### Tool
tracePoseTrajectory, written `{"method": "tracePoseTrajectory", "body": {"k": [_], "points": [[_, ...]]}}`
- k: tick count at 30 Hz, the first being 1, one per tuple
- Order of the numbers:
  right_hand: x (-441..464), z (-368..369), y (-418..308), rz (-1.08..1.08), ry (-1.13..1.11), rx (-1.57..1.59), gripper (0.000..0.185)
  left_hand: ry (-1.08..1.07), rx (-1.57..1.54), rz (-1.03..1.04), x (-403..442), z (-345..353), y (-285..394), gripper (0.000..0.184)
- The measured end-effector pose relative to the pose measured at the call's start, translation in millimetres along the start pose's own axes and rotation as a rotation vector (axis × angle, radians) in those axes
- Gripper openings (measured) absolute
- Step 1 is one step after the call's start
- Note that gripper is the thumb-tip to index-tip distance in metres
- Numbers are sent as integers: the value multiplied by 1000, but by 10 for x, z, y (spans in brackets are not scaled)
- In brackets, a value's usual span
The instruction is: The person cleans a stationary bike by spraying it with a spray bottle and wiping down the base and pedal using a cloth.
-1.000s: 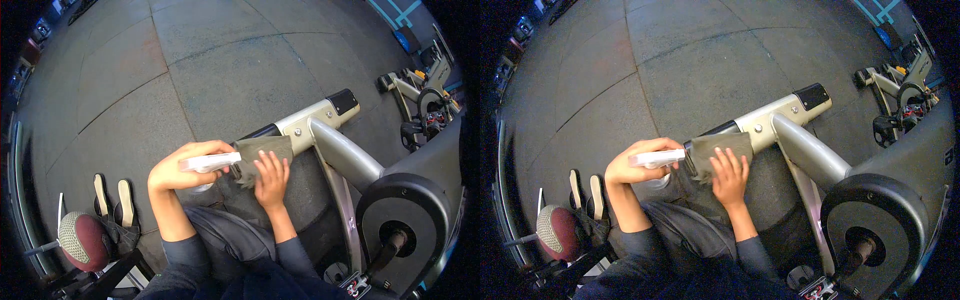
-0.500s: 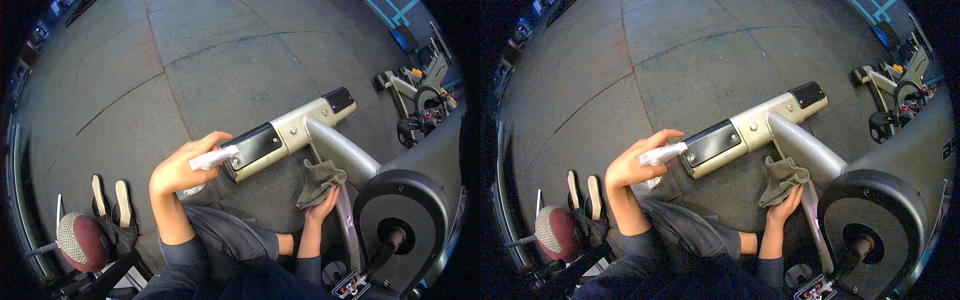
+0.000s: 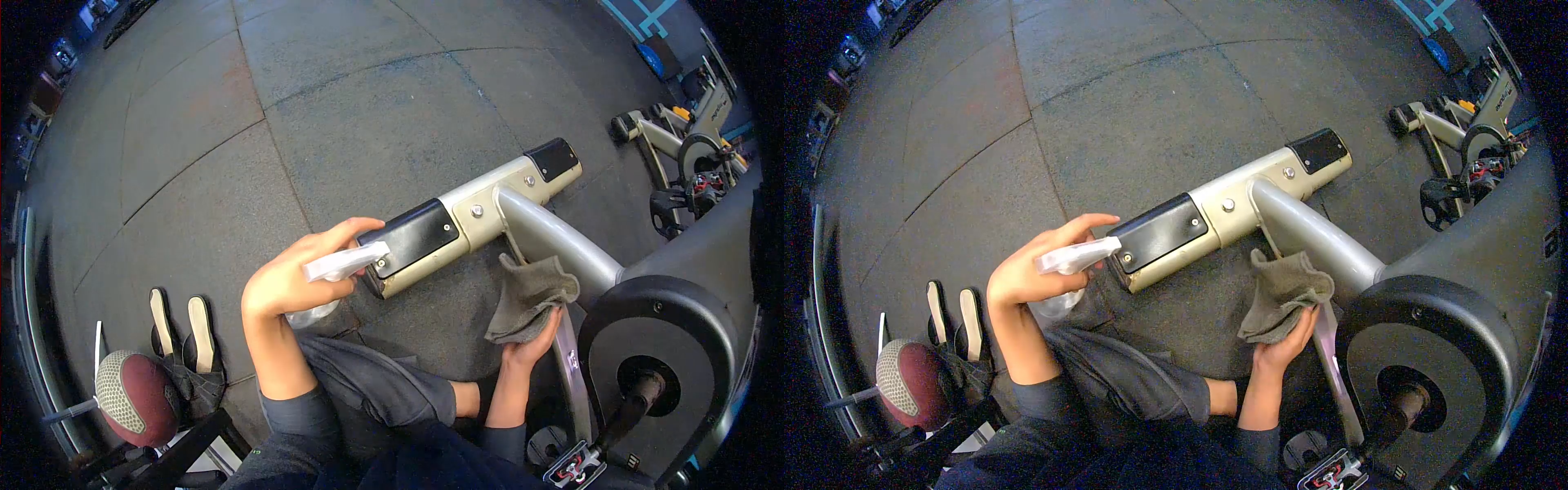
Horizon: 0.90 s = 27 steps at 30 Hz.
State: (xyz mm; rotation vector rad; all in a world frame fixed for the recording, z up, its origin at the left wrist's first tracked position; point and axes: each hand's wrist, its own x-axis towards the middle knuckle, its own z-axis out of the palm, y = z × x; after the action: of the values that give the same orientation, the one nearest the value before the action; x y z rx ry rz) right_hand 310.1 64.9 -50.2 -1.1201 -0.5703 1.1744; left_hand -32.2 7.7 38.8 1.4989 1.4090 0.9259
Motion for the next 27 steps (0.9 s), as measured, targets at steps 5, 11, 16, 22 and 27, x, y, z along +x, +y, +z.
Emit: {"method": "tracePoseTrajectory", "body": {"k": [5, 11, 16, 22, 27], "points": [[-141, 471, -204, -632, -545, -704, 65, -139, -111, 19, 29, 4, -209, 60], [-146, 1056, 540, -939, -959, -1410, 59, -71, -38, 192, -12, 41, -456, 50], [157, 1475, 609, -1066, -896, -1311, 48, -123, -42, 142, 0, 26, -410, 44], [442, 2122, 535, -526, -1256, -1822, 38, -139, -74, 159, 16, 4, -466, 35], [291, 1942, 723, -827, -944, -1594, 45, -143, -119, 59, -18, -54, -369, 32]]}}
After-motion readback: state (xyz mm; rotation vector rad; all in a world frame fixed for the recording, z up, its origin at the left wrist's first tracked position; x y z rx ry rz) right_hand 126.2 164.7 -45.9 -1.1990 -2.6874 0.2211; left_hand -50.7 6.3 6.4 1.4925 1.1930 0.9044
